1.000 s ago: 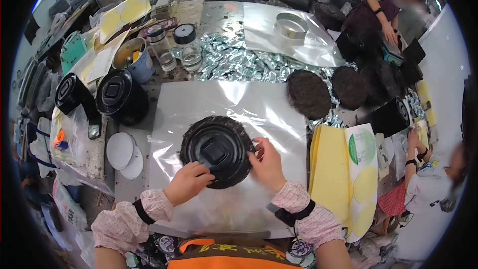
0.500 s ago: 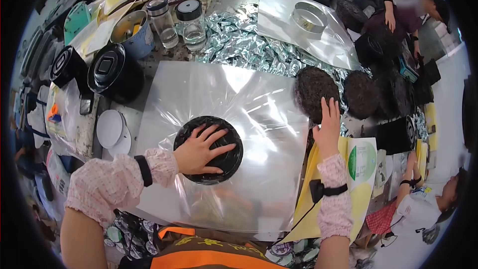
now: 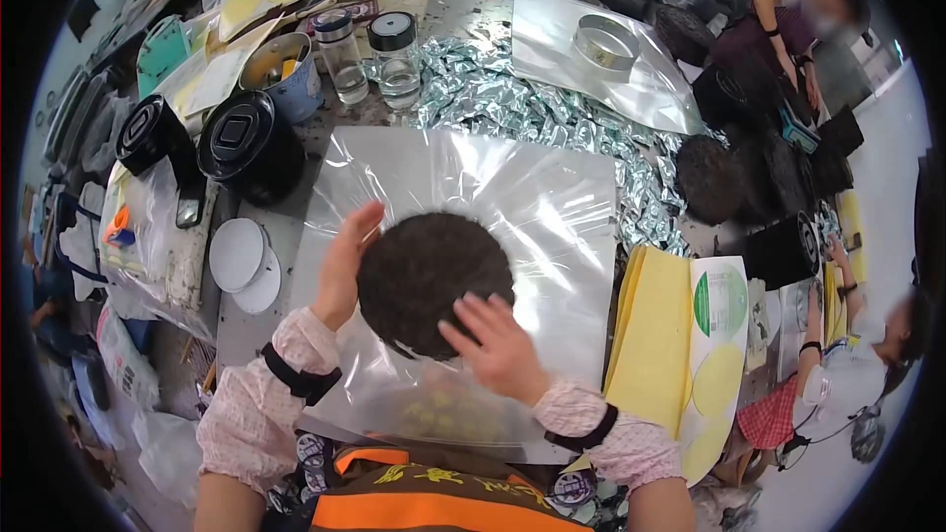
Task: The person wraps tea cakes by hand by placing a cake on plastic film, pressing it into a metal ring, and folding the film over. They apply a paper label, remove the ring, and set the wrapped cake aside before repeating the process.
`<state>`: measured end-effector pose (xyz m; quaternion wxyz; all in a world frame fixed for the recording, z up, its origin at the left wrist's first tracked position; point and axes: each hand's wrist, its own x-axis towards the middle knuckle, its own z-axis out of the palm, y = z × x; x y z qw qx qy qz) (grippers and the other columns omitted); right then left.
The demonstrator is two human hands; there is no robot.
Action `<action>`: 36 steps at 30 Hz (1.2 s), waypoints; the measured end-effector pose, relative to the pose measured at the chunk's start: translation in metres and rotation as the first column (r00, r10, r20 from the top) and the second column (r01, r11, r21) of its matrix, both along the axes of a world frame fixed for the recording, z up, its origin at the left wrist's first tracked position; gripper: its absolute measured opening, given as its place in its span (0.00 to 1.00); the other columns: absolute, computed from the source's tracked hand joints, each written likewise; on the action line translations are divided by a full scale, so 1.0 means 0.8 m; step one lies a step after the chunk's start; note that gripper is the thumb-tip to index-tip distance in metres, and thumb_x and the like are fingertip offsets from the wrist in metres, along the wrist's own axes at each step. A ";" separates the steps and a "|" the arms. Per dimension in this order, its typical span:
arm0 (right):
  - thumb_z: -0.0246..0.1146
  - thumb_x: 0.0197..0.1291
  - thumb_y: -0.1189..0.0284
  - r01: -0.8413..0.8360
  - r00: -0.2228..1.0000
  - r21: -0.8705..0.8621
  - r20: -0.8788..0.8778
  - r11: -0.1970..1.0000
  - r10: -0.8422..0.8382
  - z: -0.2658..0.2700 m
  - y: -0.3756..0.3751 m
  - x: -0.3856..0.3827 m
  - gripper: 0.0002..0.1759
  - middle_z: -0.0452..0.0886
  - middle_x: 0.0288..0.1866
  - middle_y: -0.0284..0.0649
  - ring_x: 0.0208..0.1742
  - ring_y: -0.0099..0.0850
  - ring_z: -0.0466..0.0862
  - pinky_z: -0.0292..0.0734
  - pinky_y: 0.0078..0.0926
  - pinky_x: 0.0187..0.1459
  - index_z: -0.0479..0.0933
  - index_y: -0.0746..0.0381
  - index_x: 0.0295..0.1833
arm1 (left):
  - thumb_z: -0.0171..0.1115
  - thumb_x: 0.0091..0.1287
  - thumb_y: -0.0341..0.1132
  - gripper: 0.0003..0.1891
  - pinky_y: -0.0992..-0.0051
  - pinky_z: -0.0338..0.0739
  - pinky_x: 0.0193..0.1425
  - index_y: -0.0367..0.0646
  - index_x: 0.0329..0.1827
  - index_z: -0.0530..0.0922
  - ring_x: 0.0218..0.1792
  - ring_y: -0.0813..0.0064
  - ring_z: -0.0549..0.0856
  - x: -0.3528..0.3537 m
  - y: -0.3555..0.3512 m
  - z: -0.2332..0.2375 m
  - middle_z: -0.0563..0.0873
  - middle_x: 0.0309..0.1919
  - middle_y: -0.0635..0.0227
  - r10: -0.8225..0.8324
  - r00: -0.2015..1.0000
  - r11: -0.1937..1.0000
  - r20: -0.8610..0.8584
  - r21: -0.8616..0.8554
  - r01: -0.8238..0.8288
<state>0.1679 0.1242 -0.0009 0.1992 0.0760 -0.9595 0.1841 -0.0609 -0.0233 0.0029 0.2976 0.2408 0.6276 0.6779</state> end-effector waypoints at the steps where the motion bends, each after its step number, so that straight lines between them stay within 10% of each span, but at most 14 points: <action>1: 0.67 0.56 0.63 0.000 0.999 -0.027 0.038 1.000 0.001 -0.010 -0.006 0.003 0.35 0.74 0.70 0.53 0.72 0.52 0.74 0.66 0.53 0.73 0.74 0.62 0.70 | 0.54 0.77 0.33 0.20 0.66 0.69 0.73 0.39 0.70 0.73 0.69 0.64 0.76 -0.001 -0.014 0.012 0.78 0.67 0.58 -0.011 0.985 0.987 -0.173 -0.160 -0.017; 2: 0.67 0.59 0.61 -0.006 0.997 -0.052 0.074 0.999 0.009 -0.020 -0.007 0.004 0.37 0.71 0.73 0.53 0.72 0.53 0.73 0.65 0.52 0.74 0.71 0.61 0.73 | 0.59 0.71 0.28 0.24 0.64 0.69 0.73 0.40 0.71 0.71 0.69 0.58 0.76 -0.006 -0.024 -0.023 0.77 0.67 0.55 -0.143 0.793 0.966 -0.592 -0.259 -0.019; 8: 0.66 0.57 0.42 0.092 0.977 -0.080 0.198 0.993 -0.075 0.027 -0.009 -0.093 0.48 0.58 0.80 0.60 0.83 0.56 0.52 0.46 0.63 0.78 0.68 0.62 0.75 | 0.61 0.65 0.24 0.26 0.61 0.66 0.76 0.37 0.68 0.73 0.71 0.52 0.72 0.014 -0.011 -0.016 0.76 0.66 0.54 -0.105 0.758 0.952 -0.643 -0.285 -0.110; 10: 0.64 0.58 0.38 0.072 0.964 -0.007 0.258 0.997 -0.068 0.009 -0.013 -0.109 0.50 0.55 0.81 0.60 0.85 0.57 0.46 0.39 0.66 0.78 0.66 0.62 0.76 | 0.61 0.64 0.27 0.25 0.58 0.63 0.77 0.35 0.66 0.73 0.72 0.54 0.71 0.018 -0.004 -0.009 0.76 0.65 0.54 -0.207 0.588 0.886 -0.782 -0.405 -0.226; 11: 0.63 0.58 0.37 0.057 0.956 0.002 0.287 0.998 -0.055 0.004 -0.012 -0.113 0.51 0.55 0.82 0.60 0.85 0.57 0.44 0.37 0.68 0.78 0.66 0.62 0.77 | 0.60 0.64 0.32 0.27 0.52 0.60 0.79 0.33 0.68 0.72 0.74 0.55 0.69 0.023 0.000 0.002 0.75 0.67 0.54 -0.395 0.263 0.817 -0.880 -0.468 -0.337; 14: 0.62 0.60 0.39 0.004 0.937 -0.004 0.348 1.000 -0.002 -0.022 -0.013 -0.111 0.48 0.57 0.80 0.59 0.84 0.62 0.45 0.32 0.74 0.77 0.67 0.61 0.77 | 0.62 0.61 0.35 0.35 0.48 0.57 0.79 0.37 0.74 0.67 0.76 0.49 0.66 0.010 0.012 -0.005 0.70 0.73 0.52 -0.501 -0.041 0.865 -0.865 -0.501 -0.004; 21: 0.62 0.63 0.43 0.037 0.850 0.157 0.515 0.987 -0.114 -0.039 -0.019 -0.121 0.43 0.64 0.75 0.61 0.80 0.64 0.52 0.41 0.79 0.73 0.70 0.61 0.75 | 0.82 0.34 0.41 0.63 0.48 0.56 0.79 0.41 0.80 0.59 0.76 0.53 0.65 -0.002 0.050 -0.024 0.68 0.72 0.53 -0.684 0.089 0.712 -0.724 -0.636 0.297; 25: 0.65 0.59 0.43 0.073 0.869 0.180 0.471 0.981 -0.151 -0.034 -0.023 -0.121 0.44 0.58 0.79 0.60 0.80 0.60 0.53 0.42 0.75 0.75 0.69 0.57 0.75 | 0.70 0.54 0.27 0.41 0.48 0.54 0.80 0.43 0.75 0.66 0.75 0.50 0.66 -0.006 0.048 -0.027 0.70 0.72 0.53 -0.626 0.276 0.770 -0.729 -0.521 0.370; 28: 0.66 0.60 0.45 0.122 0.929 0.032 0.349 0.992 -0.125 -0.035 -0.018 -0.117 0.47 0.51 0.82 0.61 0.82 0.61 0.49 0.38 0.72 0.76 0.63 0.58 0.79 | 0.67 0.61 0.28 0.30 0.47 0.54 0.80 0.42 0.69 0.71 0.74 0.46 0.67 0.030 -0.027 0.027 0.72 0.70 0.51 -0.342 0.721 0.940 -0.603 -0.209 0.271; 33: 0.64 0.60 0.43 0.130 0.921 -0.154 0.384 0.980 -0.062 -0.031 -0.007 -0.125 0.48 0.51 0.82 0.64 0.83 0.62 0.48 0.36 0.69 0.77 0.62 0.59 0.79 | 0.68 0.64 0.37 0.16 0.45 0.56 0.78 0.43 0.53 0.81 0.75 0.52 0.68 0.123 -0.168 0.027 0.76 0.67 0.55 -0.503 0.345 0.817 -0.792 -0.566 -0.109; 36: 0.64 0.58 0.38 0.148 0.934 -0.069 0.338 0.987 -0.117 -0.024 -0.016 -0.121 0.51 0.53 0.81 0.63 0.82 0.61 0.50 0.38 0.70 0.77 0.62 0.59 0.78 | 0.69 0.63 0.37 0.11 0.42 0.56 0.77 0.43 0.45 0.83 0.72 0.52 0.70 0.099 -0.181 0.027 0.79 0.64 0.62 -0.455 0.080 0.843 -0.887 -0.458 -0.283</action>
